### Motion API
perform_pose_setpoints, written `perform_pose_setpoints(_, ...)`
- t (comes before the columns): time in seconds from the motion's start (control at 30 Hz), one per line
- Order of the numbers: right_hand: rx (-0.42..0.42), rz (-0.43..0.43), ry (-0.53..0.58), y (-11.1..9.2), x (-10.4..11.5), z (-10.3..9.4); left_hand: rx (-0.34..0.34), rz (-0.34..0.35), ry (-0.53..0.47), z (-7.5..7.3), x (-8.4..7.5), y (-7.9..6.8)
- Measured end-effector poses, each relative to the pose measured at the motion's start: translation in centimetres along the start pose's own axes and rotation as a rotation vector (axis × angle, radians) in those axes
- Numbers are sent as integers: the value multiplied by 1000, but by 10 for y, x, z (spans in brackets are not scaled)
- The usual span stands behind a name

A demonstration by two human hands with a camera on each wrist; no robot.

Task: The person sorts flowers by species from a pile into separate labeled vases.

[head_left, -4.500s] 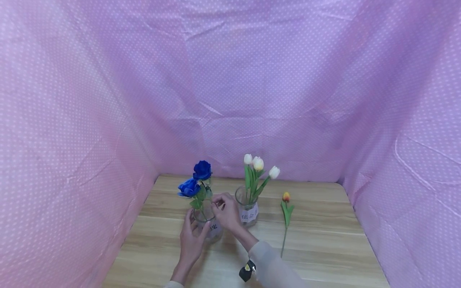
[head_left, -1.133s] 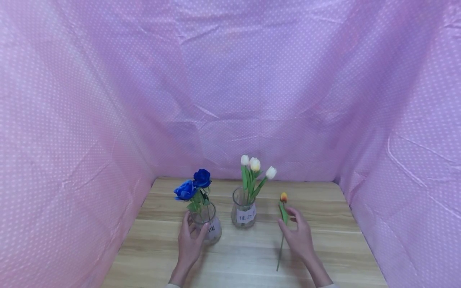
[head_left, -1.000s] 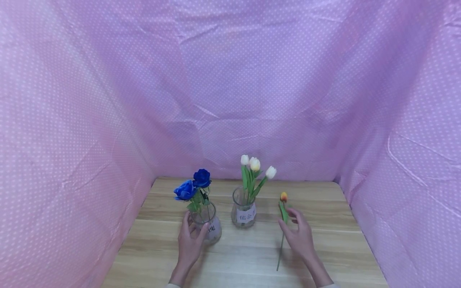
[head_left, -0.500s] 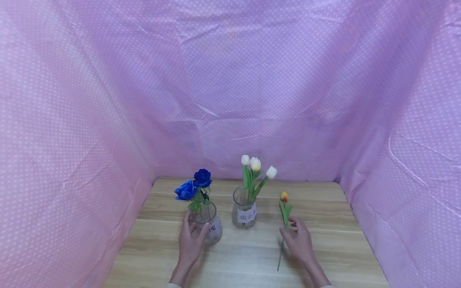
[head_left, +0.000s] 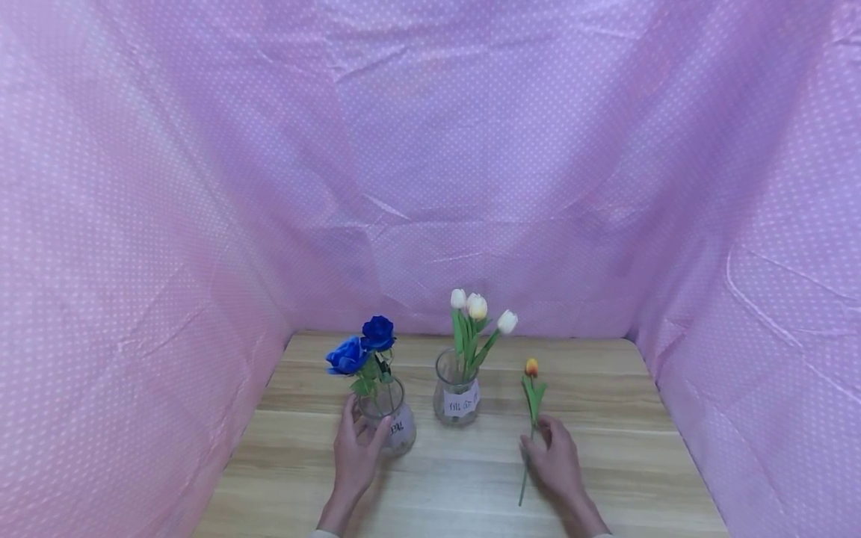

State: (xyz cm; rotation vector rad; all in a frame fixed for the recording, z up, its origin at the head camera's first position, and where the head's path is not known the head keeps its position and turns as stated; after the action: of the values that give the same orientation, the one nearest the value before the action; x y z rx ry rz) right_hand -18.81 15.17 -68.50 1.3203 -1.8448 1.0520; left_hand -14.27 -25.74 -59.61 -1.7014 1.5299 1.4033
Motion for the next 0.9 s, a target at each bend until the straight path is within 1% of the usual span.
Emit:
perform_pose_setpoints(0.13,5,41,-9,1,-2,3,4,-9,0,0,1,1)
perform_pose_setpoints(0.27,-7,61,-33,4,-5,5,3,-16,2,0,2,1)
perform_pose_setpoints(0.47,-74,19,-107,8,-6,9,1,-21,5,0,2,0)
perform_pose_setpoints(0.57,-88,6,-127,7,-4,10,-1,-26,8,0,2,0)
perform_pose_setpoints(0.7,-92,2,-116,6,-2,8,-1,-24,7,0,3,0)
perform_pose_setpoints(0.9,-144,-27,-74,5,2,4,-2,-7,5,1,3,1)
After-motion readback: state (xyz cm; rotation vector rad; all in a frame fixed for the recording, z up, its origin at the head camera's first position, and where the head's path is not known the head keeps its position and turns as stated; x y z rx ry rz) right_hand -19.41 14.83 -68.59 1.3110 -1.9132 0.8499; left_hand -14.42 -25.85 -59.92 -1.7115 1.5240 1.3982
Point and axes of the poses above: each hand's wrist, its own y-axis towards the middle knuckle, its own z-axis out of the palm, x = y × z, the point moved 5 cm from there along y, towards the middle knuckle, and after that the axes turned 7 degrees about z, right-handed, at the moved point
